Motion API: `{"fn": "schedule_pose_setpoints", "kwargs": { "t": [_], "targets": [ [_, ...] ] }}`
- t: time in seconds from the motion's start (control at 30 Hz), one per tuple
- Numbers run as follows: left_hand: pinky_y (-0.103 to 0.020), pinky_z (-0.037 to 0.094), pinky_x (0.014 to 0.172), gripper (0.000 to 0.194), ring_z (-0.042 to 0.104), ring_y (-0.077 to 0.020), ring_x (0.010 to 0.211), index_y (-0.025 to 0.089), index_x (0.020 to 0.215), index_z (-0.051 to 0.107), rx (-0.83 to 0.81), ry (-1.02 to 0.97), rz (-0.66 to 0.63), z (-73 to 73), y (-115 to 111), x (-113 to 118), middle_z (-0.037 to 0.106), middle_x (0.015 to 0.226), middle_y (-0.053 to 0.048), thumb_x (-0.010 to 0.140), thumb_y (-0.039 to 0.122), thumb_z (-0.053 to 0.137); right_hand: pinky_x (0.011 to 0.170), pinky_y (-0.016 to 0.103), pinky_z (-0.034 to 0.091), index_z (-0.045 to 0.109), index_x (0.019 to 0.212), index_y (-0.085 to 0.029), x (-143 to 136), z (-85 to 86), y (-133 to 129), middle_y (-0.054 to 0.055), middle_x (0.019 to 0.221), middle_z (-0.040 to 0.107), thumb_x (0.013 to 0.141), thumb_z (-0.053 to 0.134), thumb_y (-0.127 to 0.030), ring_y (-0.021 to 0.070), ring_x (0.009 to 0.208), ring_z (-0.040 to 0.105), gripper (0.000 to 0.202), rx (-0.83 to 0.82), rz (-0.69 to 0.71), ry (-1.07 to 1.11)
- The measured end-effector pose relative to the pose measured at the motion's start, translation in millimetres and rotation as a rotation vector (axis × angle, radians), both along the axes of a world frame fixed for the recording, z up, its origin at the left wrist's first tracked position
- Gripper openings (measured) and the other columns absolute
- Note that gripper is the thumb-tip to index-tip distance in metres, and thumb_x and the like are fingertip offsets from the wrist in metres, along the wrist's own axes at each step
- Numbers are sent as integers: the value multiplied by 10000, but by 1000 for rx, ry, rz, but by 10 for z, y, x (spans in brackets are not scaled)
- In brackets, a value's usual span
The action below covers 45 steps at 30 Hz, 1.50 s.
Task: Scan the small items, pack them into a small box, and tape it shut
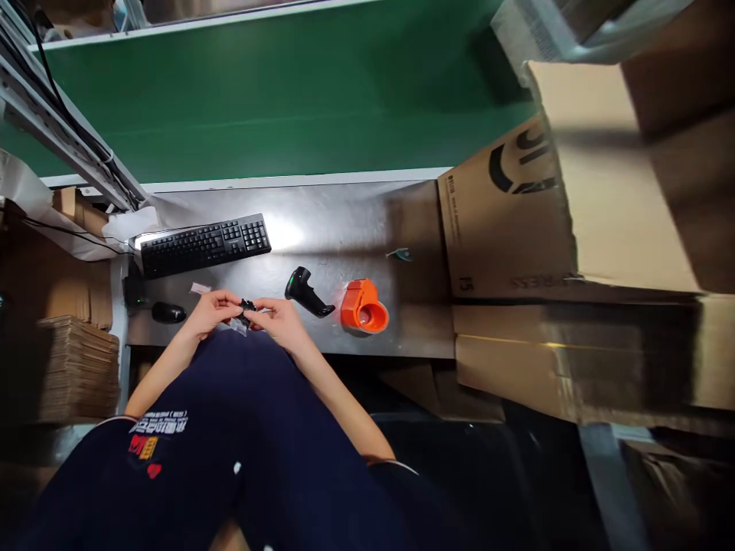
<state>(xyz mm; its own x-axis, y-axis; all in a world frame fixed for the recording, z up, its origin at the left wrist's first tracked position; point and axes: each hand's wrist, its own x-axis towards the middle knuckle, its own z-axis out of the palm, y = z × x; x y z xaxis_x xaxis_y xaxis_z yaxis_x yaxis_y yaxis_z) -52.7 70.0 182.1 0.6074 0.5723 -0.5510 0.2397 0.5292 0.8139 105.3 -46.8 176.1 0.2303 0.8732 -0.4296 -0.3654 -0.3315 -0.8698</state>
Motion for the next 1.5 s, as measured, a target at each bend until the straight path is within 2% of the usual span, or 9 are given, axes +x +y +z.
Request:
{"fn": "schedule_pose_setpoints", "kwargs": {
  "t": [0.17,0.3,0.47,0.7,0.87,1.0,1.1,1.27,1.5],
  "targets": [
    [-195,443,485,474,560,-77,492,160,761,685,-34,-21,64,12,-64,66,642,604,50,529,418,1008,603,287,611,823,1043,-228,-44,-70,-65,56,1048,742,792,857,-507,131,657,683,377,140,-100,-217],
    [-176,425,461,496,535,-65,478,165,770,663,-116,-45,76,16,-92,89,608,590,68,525,421,1011,683,316,629,838,882,-234,-45,-136,-111,87,1027,741,877,801,-487,195,840,719,256,257,-113,-329],
    [-193,459,479,504,537,-74,507,147,769,705,-189,-15,-26,45,-88,94,599,594,49,579,520,984,692,325,623,845,943,-257,34,-158,-166,83,1049,757,947,723,-419,198,865,726,202,300,-12,-451],
    [-213,448,488,476,536,-81,493,159,679,675,-14,22,94,-12,-91,189,634,588,33,599,533,958,1094,532,587,794,1166,-279,167,-25,-295,125,1622,526,834,858,-443,341,1388,628,375,315,88,-447],
    [-231,496,498,463,585,-102,487,159,700,695,41,14,37,-31,-114,196,664,597,21,626,541,945,1155,551,524,783,885,-257,126,44,-170,113,1491,649,885,812,-421,315,1371,628,166,306,-28,-501],
    [-259,561,548,439,658,-138,535,164,735,709,90,-14,-48,-2,-130,192,681,612,17,667,541,924,853,415,618,746,842,-220,187,-18,-3,96,1077,776,820,844,-542,242,942,732,337,185,-81,-301],
    [-253,568,569,409,667,-135,557,166,741,705,156,-16,-91,12,-122,200,684,625,20,713,520,908,677,339,562,714,800,-212,216,-87,55,5,744,695,750,875,-601,178,684,639,423,110,-63,-157],
    [-285,587,568,512,691,-172,566,161,777,701,-37,-5,-99,0,-113,200,674,595,0,707,635,880,610,290,499,675,783,-208,190,-126,38,-13,699,670,745,866,-563,140,616,595,404,80,-138,-174],
    [-279,570,631,346,647,-133,586,164,766,752,74,6,-115,69,-130,230,703,664,6,666,439,936,561,261,462,502,990,-281,195,-67,-20,-90,642,622,814,810,-555,127,538,537,449,95,-183,-194]
  ]
}}
